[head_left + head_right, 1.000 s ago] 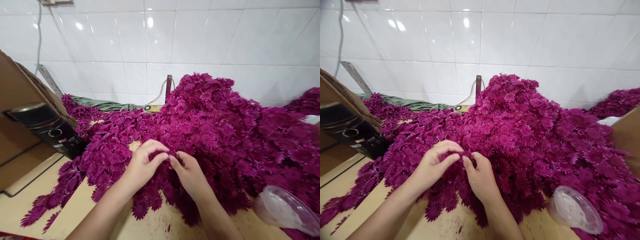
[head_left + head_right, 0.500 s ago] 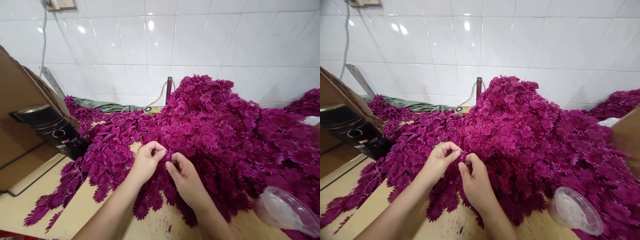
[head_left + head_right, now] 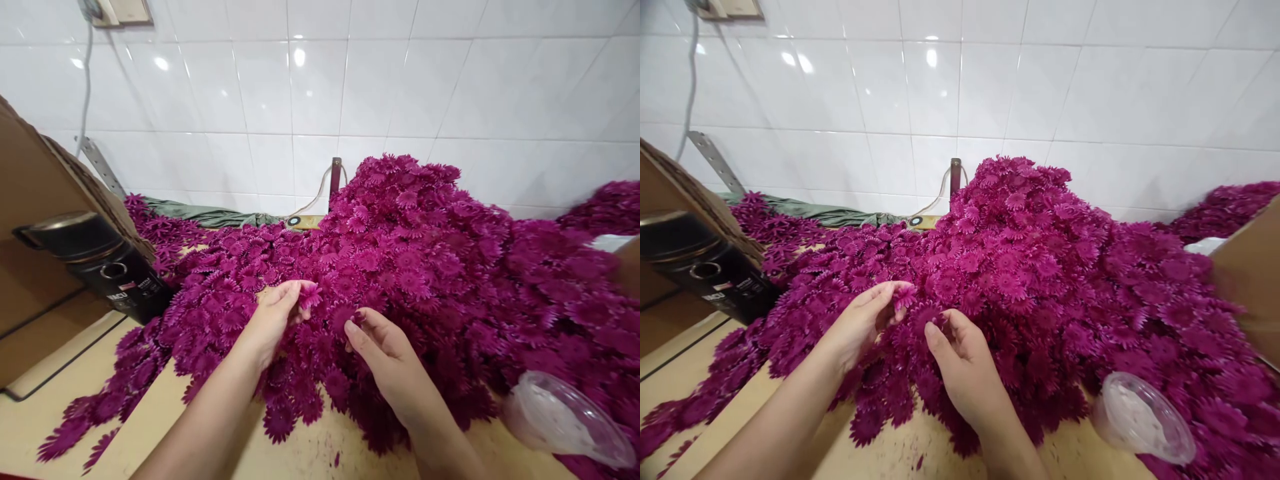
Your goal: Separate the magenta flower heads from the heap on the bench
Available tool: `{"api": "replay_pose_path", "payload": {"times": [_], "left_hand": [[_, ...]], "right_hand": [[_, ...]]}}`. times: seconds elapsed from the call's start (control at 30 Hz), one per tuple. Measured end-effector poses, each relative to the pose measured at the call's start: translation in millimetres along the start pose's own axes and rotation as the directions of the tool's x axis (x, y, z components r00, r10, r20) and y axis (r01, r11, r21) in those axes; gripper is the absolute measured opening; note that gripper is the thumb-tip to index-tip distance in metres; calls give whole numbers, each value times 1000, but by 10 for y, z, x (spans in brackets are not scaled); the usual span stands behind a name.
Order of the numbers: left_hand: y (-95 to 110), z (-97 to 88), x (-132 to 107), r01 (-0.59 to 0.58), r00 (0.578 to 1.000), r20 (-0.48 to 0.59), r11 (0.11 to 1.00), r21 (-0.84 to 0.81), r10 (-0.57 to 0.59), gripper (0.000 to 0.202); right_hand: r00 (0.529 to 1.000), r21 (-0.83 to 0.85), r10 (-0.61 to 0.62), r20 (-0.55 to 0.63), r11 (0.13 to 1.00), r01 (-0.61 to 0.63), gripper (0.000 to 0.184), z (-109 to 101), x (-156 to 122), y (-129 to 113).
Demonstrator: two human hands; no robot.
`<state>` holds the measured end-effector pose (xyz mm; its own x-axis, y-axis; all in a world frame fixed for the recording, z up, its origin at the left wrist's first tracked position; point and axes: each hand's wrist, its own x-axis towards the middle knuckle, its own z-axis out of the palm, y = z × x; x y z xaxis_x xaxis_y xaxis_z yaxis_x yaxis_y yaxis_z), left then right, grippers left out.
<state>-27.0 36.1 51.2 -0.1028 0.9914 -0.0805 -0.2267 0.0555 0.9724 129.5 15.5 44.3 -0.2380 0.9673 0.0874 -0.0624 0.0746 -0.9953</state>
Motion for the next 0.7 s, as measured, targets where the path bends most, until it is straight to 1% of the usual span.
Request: {"api": "replay_pose_path", "payload": {"times": [0.07, 0.13, 0.2, 0.27, 0.33, 0.47, 0.53, 0.6, 0.7], "left_hand": [[-22, 50, -56, 87, 995, 56, 993, -81, -83, 41], [-18, 83, -97, 128, 988, 107, 985, -117, -115, 42], [-8, 98, -119, 105, 989, 118, 988, -117, -91, 38], [-8, 95, -122, 42, 995, 93, 994, -96, -33, 29], [-20, 79, -110, -7, 997, 78, 998, -65, 12, 22], [-31, 45, -85, -46, 997, 54, 998, -30, 48, 18], [-13, 40, -87, -75, 996, 47, 997, -18, 76, 21], [12, 42, -97, -88, 993, 82, 996, 26, 86, 28], [34, 47, -109, -57, 992, 120, 995, 82, 47, 28]], "right_hand": [[1000, 39, 11, -15, 999, -10, 20, 15, 15, 6], [999, 79, 25, -48, 997, -21, 19, 17, 33, 27], [996, 101, 20, -83, 995, -12, 18, 7, 50, 48], [995, 108, 1, -98, 994, 9, 20, -7, 58, 56], [996, 114, -12, -88, 993, 22, 21, -14, 54, 53], [998, 128, 16, -69, 992, -7, 19, -4, 40, 31], [997, 147, 34, -69, 989, -23, 20, 2, 44, 19], [996, 146, 32, -78, 989, -21, 20, 2, 51, 10], [995, 101, 6, -96, 995, 4, 18, -8, 56, 8]]}}
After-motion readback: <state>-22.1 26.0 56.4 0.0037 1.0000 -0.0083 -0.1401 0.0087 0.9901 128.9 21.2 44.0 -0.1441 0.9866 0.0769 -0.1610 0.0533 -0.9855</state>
